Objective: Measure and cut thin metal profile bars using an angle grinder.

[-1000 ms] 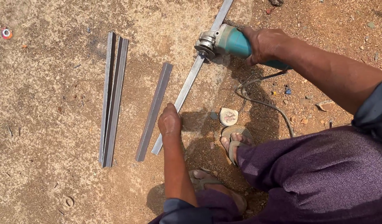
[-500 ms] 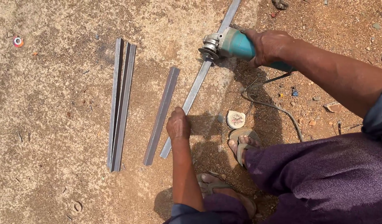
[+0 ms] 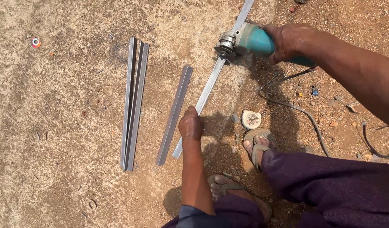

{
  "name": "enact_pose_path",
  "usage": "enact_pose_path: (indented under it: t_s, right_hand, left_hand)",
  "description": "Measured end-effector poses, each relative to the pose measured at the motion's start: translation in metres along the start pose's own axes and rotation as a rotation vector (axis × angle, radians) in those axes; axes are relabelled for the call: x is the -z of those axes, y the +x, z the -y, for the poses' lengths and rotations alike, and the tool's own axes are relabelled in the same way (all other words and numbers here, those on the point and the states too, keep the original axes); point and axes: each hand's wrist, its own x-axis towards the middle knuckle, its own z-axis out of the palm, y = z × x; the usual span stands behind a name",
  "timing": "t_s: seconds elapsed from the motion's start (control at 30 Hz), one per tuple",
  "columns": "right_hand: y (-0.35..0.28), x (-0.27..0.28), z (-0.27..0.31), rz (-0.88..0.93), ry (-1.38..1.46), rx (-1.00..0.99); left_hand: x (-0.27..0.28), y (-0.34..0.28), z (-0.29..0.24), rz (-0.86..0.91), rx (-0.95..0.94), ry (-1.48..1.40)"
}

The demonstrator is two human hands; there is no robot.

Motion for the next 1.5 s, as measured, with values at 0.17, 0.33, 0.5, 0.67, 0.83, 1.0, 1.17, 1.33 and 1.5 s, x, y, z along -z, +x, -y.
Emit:
enact_pose_path:
  t_s: [0.17,0.33,0.5,0.67,0.83,1.0,1.17,1.33,1.5]
  right_hand:
    - [-0.015,0.011,0.006,0.039,-0.009,-0.063]
    - [0.000,0.004,0.000,-0.007,-0.037,-0.003]
    - [0.005,-0.007,-0.005,0.021,0.013,-0.014]
    - [0.006,-0.010,-0.014,0.027,0.011,0.005]
    - [0.005,-0.012,-0.013,0.038,0.051,-0.032]
    - [0.007,-0.007,-0.008,0.026,0.050,-0.033]
    - [0.008,-0.006,-0.006,0.042,0.024,-0.034]
    - [0.010,-0.014,-0.017,0.028,0.032,-0.011]
    - [0.005,-0.009,-0.019,0.040,0.046,-0.006]
  left_hand:
    - [0.041,-0.020,-0.019,0.028,0.032,-0.069]
    - [0.014,-0.002,-0.006,0.026,0.082,-0.107]
    - [0.023,-0.010,-0.008,0.089,0.128,-0.105]
    - [0.006,-0.009,-0.001,-0.106,-0.034,-0.081]
    - [0.001,-0.006,-0.002,-0.044,0.014,-0.066]
    - [-0.005,-0.004,0.002,-0.120,-0.052,-0.026]
    - [-0.007,-0.004,0.003,-0.134,-0.039,-0.051]
    - [-0.017,-0.001,0.006,-0.138,-0.046,-0.014]
    - [-0.011,-0.003,0.002,-0.150,-0.037,-0.045]
